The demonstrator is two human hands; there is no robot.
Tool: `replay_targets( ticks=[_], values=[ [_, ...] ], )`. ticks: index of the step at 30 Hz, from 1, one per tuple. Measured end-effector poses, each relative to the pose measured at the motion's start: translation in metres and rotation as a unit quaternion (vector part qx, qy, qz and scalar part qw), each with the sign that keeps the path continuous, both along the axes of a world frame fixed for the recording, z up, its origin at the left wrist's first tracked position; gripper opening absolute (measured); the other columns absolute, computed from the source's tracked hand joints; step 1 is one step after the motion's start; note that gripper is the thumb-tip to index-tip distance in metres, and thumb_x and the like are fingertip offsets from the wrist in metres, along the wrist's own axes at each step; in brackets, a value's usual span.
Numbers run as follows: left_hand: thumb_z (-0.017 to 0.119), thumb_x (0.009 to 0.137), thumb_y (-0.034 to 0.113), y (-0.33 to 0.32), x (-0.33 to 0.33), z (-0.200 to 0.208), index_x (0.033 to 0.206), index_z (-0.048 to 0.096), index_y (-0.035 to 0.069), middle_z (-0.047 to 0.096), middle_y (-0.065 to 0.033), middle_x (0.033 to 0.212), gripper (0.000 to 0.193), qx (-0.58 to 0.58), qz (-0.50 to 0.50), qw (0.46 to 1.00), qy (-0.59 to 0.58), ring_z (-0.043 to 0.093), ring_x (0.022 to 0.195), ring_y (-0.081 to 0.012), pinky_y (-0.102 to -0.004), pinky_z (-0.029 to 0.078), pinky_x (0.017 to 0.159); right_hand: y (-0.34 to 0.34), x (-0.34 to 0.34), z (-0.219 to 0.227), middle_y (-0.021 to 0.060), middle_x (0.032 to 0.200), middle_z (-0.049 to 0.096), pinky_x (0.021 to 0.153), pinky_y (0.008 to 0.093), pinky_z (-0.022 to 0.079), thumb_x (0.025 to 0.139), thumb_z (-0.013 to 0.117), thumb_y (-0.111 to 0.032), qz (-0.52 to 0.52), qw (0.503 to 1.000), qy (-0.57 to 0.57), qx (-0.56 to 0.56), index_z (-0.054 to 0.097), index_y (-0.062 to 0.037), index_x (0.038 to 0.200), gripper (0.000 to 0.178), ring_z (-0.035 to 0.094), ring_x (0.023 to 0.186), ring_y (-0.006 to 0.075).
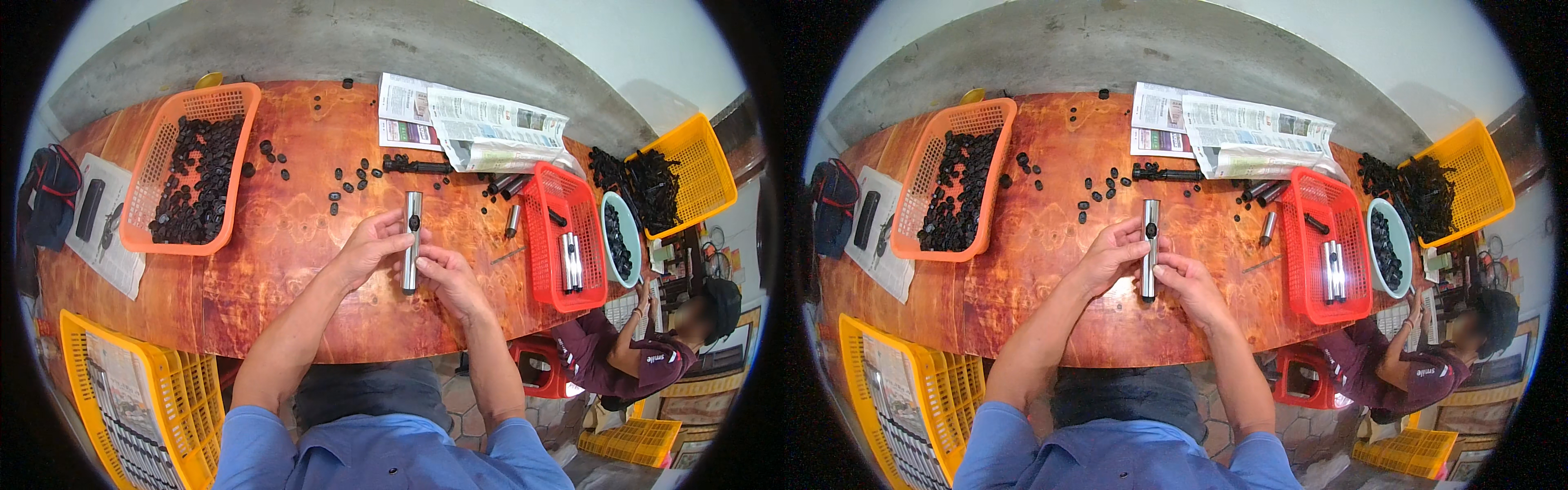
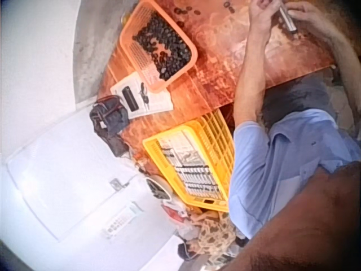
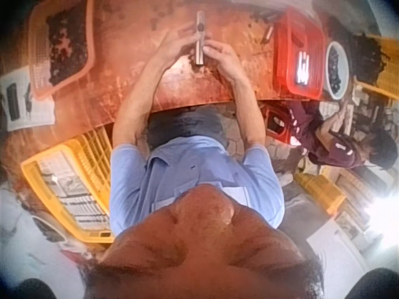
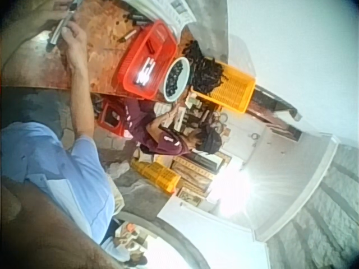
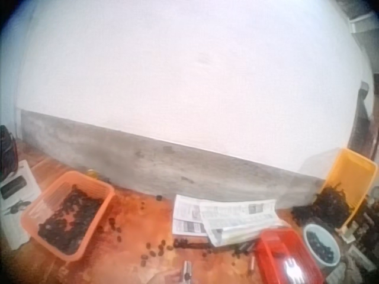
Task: The person repeatedly picks small black cylindrical objects from a table and inserts them into a larger silver cylinder. They use a screwdriver to press the objects into place, then place the assembled cylinder into a yellow basket. The process is repeated multiple times with consistent hand movements.
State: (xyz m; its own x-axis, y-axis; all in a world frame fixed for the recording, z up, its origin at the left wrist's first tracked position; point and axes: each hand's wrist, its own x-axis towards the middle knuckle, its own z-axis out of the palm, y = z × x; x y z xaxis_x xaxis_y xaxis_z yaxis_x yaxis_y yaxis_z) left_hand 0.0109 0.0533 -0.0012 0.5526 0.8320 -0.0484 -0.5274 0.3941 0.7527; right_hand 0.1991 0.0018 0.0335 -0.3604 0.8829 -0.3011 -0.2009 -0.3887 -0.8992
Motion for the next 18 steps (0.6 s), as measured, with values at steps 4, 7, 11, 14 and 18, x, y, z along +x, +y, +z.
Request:
replay_targets(
  ticks=[4,7,11,14,18],
  values=[
    [0.073,0.091,0.012,0.000,-0.002,-0.005,0.126,0.058,0.002,0.071,-0.0101,0.114,0.040,-0.004,-0.006,0.999,-0.040,0.069,0.102,-0.0179,-0.0318,0.055,0.090,0.013,0.017,-0.010,0.0084,0.100,0.072,0.075,0.0271,0.053,0.099,0.063,-0.021,-0.004,0.991,-0.131,0.037,0.065,0.0006,0.120,0.030,0.067,0.088,0.0138],
    [0.073,0.088,0.007,-0.001,-0.007,0.000,0.131,0.057,0.001,0.071,-0.0111,0.115,0.046,0.039,-0.020,0.997,-0.058,0.068,0.105,-0.0189,-0.0335,0.053,0.095,0.028,0.015,0.004,0.0075,0.098,0.072,0.068,0.0255,0.052,0.095,0.069,-0.017,-0.089,0.958,-0.230,0.147,0.066,0.0008,0.121,0.032,0.066,0.084,0.0113],
    [0.070,0.087,0.004,0.000,-0.025,0.009,0.133,0.057,0.001,0.071,-0.0118,0.113,0.048,0.048,-0.026,0.992,-0.110,0.069,0.104,-0.0198,-0.0343,0.052,0.097,0.061,0.004,0.012,0.0069,0.097,0.070,0.074,0.0272,0.053,0.094,0.068,-0.013,0.005,0.979,-0.058,0.194,0.066,0.0009,0.123,0.032,0.065,0.086,0.0110],
    [0.072,0.085,0.005,0.001,-0.025,0.006,0.132,0.057,0.001,0.072,-0.0132,0.112,0.049,0.070,-0.078,0.985,-0.138,0.069,0.102,-0.0205,-0.0353,0.053,0.097,0.092,-0.011,-0.009,0.0126,0.114,0.068,0.086,0.0327,0.054,0.091,0.068,-0.013,-0.094,0.986,-0.101,0.094,0.066,-0.0008,0.123,0.035,0.066,0.100,0.0179],
    [0.079,0.074,0.003,-0.005,-0.017,0.011,0.131,0.057,-0.002,0.072,-0.0186,0.111,0.061,0.072,-0.189,0.976,-0.085,0.073,0.093,-0.0228,-0.0341,0.058,0.087,0.127,-0.068,-0.013,0.0201,0.137,0.056,0.107,0.0464,0.044,0.085,0.071,-0.026,-0.031,0.698,-0.438,0.565,0.062,-0.0053,0.131,0.051,0.052,0.129,0.0394]
  ],
)
